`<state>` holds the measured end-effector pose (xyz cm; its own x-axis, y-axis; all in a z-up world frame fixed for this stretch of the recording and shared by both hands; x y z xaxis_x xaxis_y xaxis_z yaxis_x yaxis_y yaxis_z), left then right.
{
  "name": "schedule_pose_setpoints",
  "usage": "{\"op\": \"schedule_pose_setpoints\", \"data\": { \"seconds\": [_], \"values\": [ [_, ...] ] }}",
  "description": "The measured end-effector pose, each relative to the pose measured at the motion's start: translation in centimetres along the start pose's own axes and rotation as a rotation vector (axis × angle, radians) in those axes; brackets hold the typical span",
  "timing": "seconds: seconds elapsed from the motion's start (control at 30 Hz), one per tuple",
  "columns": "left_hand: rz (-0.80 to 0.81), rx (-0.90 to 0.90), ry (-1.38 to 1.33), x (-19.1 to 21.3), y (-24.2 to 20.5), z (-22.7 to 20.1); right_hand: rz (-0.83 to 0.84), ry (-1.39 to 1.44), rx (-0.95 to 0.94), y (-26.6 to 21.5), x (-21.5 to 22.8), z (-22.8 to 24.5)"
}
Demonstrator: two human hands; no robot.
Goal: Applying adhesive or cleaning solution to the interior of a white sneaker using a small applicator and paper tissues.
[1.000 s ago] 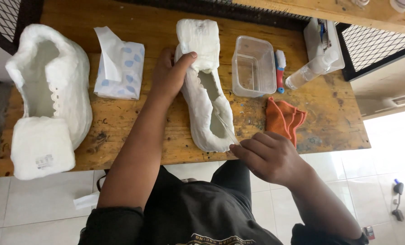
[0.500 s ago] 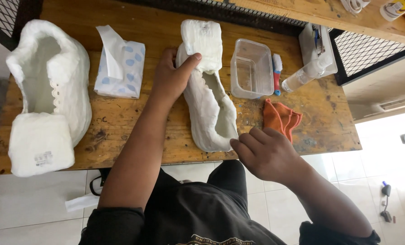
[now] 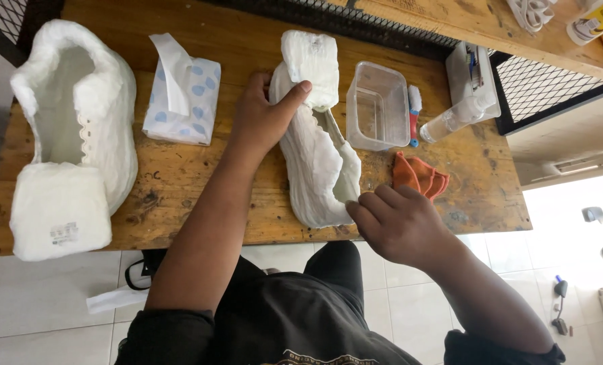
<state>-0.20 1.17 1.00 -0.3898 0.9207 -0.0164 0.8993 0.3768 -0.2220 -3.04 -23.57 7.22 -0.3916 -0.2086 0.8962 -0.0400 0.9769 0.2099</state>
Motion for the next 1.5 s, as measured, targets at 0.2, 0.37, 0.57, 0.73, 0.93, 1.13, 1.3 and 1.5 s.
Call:
{"op": "schedule_pose_setpoints", "data": {
  "seconds": [0.2,0.37,0.57,0.73,0.93,1.13,1.3,1.5],
  "values": [
    [-0.017,0.035,0.056,-0.2,0.8,0.6,-0.068,0.097,0.042,0.0,0.2,-0.3],
    [-0.034,0.071,0.117,-0.4,1.0,0.3,-0.086,0.152,0.026,-0.5,0.2,-1.0],
    [-0.043,0.115,0.143,-0.7,1.1,0.2,-0.093,0.227,-0.011,-0.9,0.0,-1.9],
    [-0.038,-0.066,0.225,-0.7,2.0,1.6,-0.190,0.337,-0.050,-1.9,-1.8,-2.6],
    [-0.033,-0.006,0.295,-1.0,2.7,2.1,-0.211,0.417,-0.073,-2.3,-2.3,-3.3],
    [0.038,0.051,0.278,-0.7,3.3,1.8,-0.221,0.511,-0.119,-1.9,-2.2,-4.6],
    [0.001,0.049,0.297,-1.2,2.4,1.0,-0.172,0.543,-0.137,-1.2,-2.3,-5.5],
    [0.035,0.087,0.319,-1.2,1.6,-0.2,-0.117,0.620,-0.166,-0.9,-2.6,-6.8]
  ]
}}
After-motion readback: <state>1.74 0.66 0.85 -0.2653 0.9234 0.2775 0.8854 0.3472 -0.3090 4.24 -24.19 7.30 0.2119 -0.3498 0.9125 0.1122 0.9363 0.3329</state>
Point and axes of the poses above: each hand's wrist, its own y-axis towards the middle knuckle, its own x-axis out of the back of the hand, z = x × y, the point moved 2 cm from there along y, towards the middle knuckle, and after that the axes turned 6 degrees about z, right-handed, at the moved point
